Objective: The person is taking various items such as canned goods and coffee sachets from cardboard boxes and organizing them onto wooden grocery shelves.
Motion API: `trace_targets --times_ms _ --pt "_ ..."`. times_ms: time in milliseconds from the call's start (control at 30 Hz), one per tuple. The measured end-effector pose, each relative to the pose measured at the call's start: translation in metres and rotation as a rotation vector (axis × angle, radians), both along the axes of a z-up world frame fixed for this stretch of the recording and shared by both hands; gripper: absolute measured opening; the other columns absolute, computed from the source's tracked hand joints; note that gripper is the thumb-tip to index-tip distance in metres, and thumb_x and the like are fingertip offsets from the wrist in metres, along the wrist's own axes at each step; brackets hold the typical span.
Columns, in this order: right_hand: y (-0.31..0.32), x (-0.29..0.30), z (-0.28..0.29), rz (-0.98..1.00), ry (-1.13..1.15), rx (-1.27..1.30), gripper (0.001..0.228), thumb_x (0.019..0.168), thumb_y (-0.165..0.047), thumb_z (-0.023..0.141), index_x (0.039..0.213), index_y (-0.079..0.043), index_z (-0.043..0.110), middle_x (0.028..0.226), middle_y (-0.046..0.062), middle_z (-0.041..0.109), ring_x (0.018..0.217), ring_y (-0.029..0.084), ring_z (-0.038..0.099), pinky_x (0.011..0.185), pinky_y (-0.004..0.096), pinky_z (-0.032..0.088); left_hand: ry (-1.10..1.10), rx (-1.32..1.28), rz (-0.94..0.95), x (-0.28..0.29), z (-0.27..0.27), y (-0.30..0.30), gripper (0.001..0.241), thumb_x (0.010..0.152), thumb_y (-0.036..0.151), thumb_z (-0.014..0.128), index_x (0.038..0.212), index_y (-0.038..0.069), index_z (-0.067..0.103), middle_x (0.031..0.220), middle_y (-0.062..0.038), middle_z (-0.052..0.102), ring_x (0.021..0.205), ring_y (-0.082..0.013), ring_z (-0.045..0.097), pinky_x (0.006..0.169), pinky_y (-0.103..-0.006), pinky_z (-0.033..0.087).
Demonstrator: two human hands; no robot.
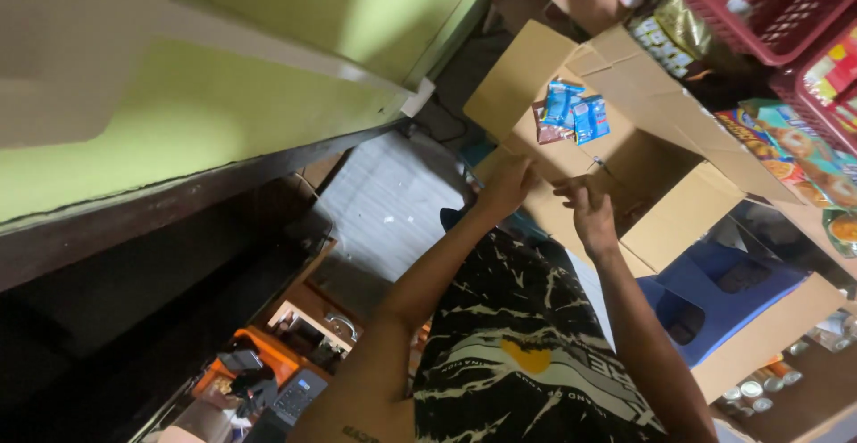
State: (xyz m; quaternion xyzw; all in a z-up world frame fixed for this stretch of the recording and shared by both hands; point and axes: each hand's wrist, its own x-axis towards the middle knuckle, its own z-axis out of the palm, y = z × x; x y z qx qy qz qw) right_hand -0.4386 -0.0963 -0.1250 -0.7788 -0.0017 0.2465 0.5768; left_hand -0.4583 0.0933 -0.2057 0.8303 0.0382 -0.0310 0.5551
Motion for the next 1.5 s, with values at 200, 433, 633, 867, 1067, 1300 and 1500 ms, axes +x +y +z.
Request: trace_targets --times_ms 200,433,633,867,1067,1300,1500 --pt "0.017 0.019 0.02 -0.022 0.142 -0.289 0.045 0.114 -0.034 0.044 0.116 0.001 0.072 0.108 0.017 0.077 0.104 0.027 0.071 0.094 0.036 0.055 0.107 -0.014 0.04 0.01 -0.027 -0.015 0.015 0.104 0.011 0.059 0.115 0.0 0.059 0.096 -0.023 0.066 0.088 -0.0434 0.064 0.074 -0.0503 0.05" --pt "-0.009 0.01 0.006 -0.235 0.11 0.001 0.027 0.11 -0.024 0.048 0.117 -0.001 0.059 0.113 0.01 0.072 0.101 0.02 0.072 0.086 0.034 0.057 -0.137 -0.007 -0.043 0.056 -0.117 -0.055 0.043 0.086 -0.003 0.061 0.129 0.004 0.055 0.112 -0.022 0.059 0.101 -0.0401 0.063 0.084 -0.0477 0.052" --pt "-0.029 -0.01 0.02 -0.335 0.11 0.029 0.019 0.105 -0.019 0.058 0.116 -0.004 0.062 0.112 0.007 0.073 0.102 0.018 0.071 0.085 0.033 0.056 0.196 -0.032 -0.033 0.113 -0.176 -0.083 0.053 0.081 0.009 0.076 0.13 0.007 0.055 0.129 -0.026 0.052 0.112 -0.0426 0.064 0.093 -0.0463 0.054" --pt "-0.051 -0.039 0.021 -0.449 0.118 0.14 0.023 0.104 -0.022 0.06 0.121 -0.007 0.061 0.115 0.005 0.071 0.102 0.017 0.069 0.085 0.033 0.054 0.235 -0.221 0.191 0.135 -0.281 -0.094 0.051 0.074 0.011 0.08 0.12 0.0 0.061 0.113 -0.02 0.071 0.105 -0.0309 0.066 0.088 -0.0402 0.053" --pt "-0.055 -0.047 0.022 -0.479 0.164 0.126 0.023 0.103 -0.022 0.06 0.12 -0.008 0.061 0.115 0.005 0.071 0.102 0.017 0.069 0.085 0.033 0.054 0.357 -0.183 0.21 0.136 -0.272 -0.088 0.035 0.081 0.01 0.072 0.114 -0.001 0.071 0.106 -0.015 0.076 0.098 -0.0235 0.07 0.086 -0.0367 0.055" --pt "-0.056 -0.05 0.028 -0.471 0.111 0.206 0.025 0.103 -0.024 0.06 0.121 -0.007 0.059 0.116 0.006 0.07 0.102 0.017 0.067 0.085 0.033 0.053 0.235 -0.393 0.251 0.139 -0.251 -0.084 0.028 0.088 0.009 0.077 0.112 -0.002 0.07 0.106 -0.011 0.077 0.094 -0.0186 0.072 0.084 -0.0329 0.056" --pt "-0.054 -0.045 0.043 -0.544 0.158 0.204 0.031 0.103 -0.03 0.058 0.12 -0.004 0.062 0.115 0.008 0.07 0.104 0.02 0.068 0.088 0.036 0.054 -0.374 0.078 0.098 0.126 -0.042 -0.06 0.018 0.082 0.008 0.082 0.092 0.002 0.068 0.09 -0.012 0.067 0.08 -0.0273 0.067 0.071 -0.0357 0.054"
